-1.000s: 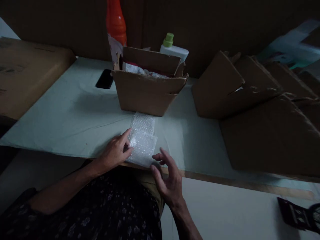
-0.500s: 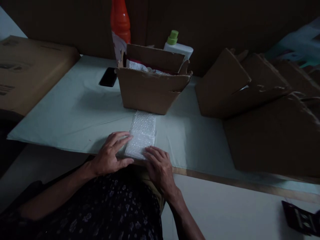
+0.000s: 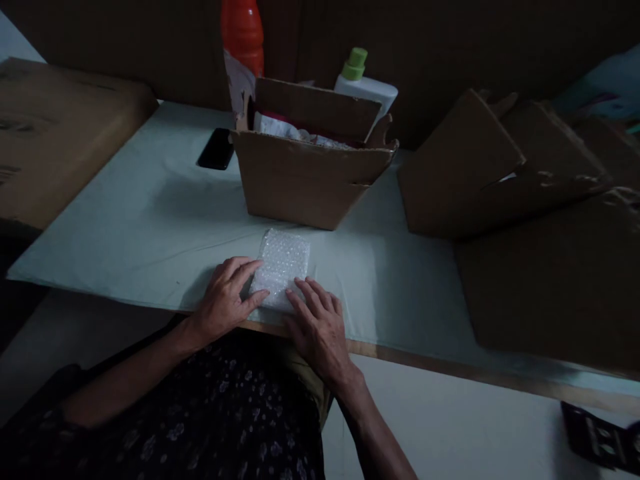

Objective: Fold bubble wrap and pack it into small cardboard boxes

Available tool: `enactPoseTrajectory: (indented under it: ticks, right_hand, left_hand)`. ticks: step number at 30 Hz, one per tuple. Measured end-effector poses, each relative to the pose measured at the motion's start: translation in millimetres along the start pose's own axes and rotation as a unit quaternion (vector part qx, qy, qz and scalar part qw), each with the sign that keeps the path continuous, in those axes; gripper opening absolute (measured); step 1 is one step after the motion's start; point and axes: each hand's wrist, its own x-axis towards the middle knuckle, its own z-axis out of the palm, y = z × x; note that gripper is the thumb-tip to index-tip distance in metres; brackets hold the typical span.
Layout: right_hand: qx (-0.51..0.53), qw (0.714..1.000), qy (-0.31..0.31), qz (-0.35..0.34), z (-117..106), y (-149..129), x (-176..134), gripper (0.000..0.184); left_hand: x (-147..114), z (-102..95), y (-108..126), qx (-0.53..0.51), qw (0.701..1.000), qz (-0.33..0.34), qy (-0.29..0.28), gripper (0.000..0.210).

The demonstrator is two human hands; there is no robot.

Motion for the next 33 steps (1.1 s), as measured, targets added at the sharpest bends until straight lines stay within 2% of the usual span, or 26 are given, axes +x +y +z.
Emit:
enactPoseTrajectory:
  ticks: [3, 5, 8, 11, 13, 15, 17, 19, 21, 24, 26, 28, 30, 33]
  right_hand:
    - [0.023, 1.000, -0.004, 0.008, 1.7, 2.4, 6.1, 0.029]
    - [0.070, 0.997, -0.009, 0.022, -3.2, 2.6, 9.0, 0.027]
    - [0.130, 0.989, -0.019, 0.074, -12.2, 1.2, 8.7, 0.029]
    - [0.087, 0.990, 0.032, 0.103, -14.6, -1.3, 6.0, 0.037]
    - [0.036, 0.995, 0.059, 0.075, -11.7, -3.6, 6.2, 0.041]
    - [0.006, 0.999, 0.029, 0.032, -6.1, -5.2, 9.8, 0.040]
    - [-0.008, 1.000, -0.013, 0.006, 0.6, -4.5, 16.9, 0.036]
    - [-0.007, 1.000, -0.020, 0.014, 6.4, -1.5, 25.9, 0.031]
    - [0.009, 0.999, 0.018, 0.040, 9.5, 1.4, 34.2, 0.025]
    - [0.061, 0.992, 0.069, 0.084, 8.4, -1.3, 40.6, 0.020]
    - [0.123, 0.984, 0.066, 0.107, 4.9, -8.7, 39.8, 0.020]
    - [0.195, 0.971, 0.040, 0.132, -0.3, -16.8, 36.4, 0.020]
    - [0.254, 0.953, 0.011, 0.164, -7.2, -21.0, 32.3, 0.020]
    - [0.336, 0.916, -0.046, 0.215, -19.9, -16.1, 28.1, 0.028]
  left_hand:
    - [-6.6, -5.5, -0.6, -0.031, 0.995, 0.097, -0.017, 0.052]
    - [-9.6, -11.3, 0.2, -0.058, 0.991, 0.110, -0.048, 0.049]
    - [-7.8, -16.0, 1.7, -0.084, 0.993, 0.058, -0.062, 0.051]
    - [2.4, -10.9, 0.5, -0.048, 0.997, 0.020, -0.056, 0.050]
    - [11.2, -4.6, -2.0, -0.002, 0.999, -0.004, -0.043, 0.049]
    - [17.9, 0.2, -4.8, 0.028, 0.999, -0.022, -0.031, 0.047]
    - [19.5, 1.5, -6.7, 0.012, 0.999, -0.033, -0.013, 0.043]
    - [15.1, -0.6, -6.9, -0.056, 0.996, -0.063, 0.013, 0.044]
    - [6.2, -4.4, -5.0, -0.162, 0.978, -0.124, 0.030, 0.053]
    - [-6.9, -8.6, 1.4, -0.349, 0.910, -0.221, -0.001, 0.071]
    - [-10.5, -9.0, 6.4, -0.447, 0.858, -0.250, -0.043, 0.078]
    - [-9.5, -8.5, 10.7, -0.490, 0.831, -0.256, -0.066, 0.079]
    - [-6.0, -8.9, 13.9, -0.481, 0.836, -0.253, -0.080, 0.077]
    - [-1.8, -12.5, 18.1, -0.414, 0.876, -0.228, -0.097, 0.074]
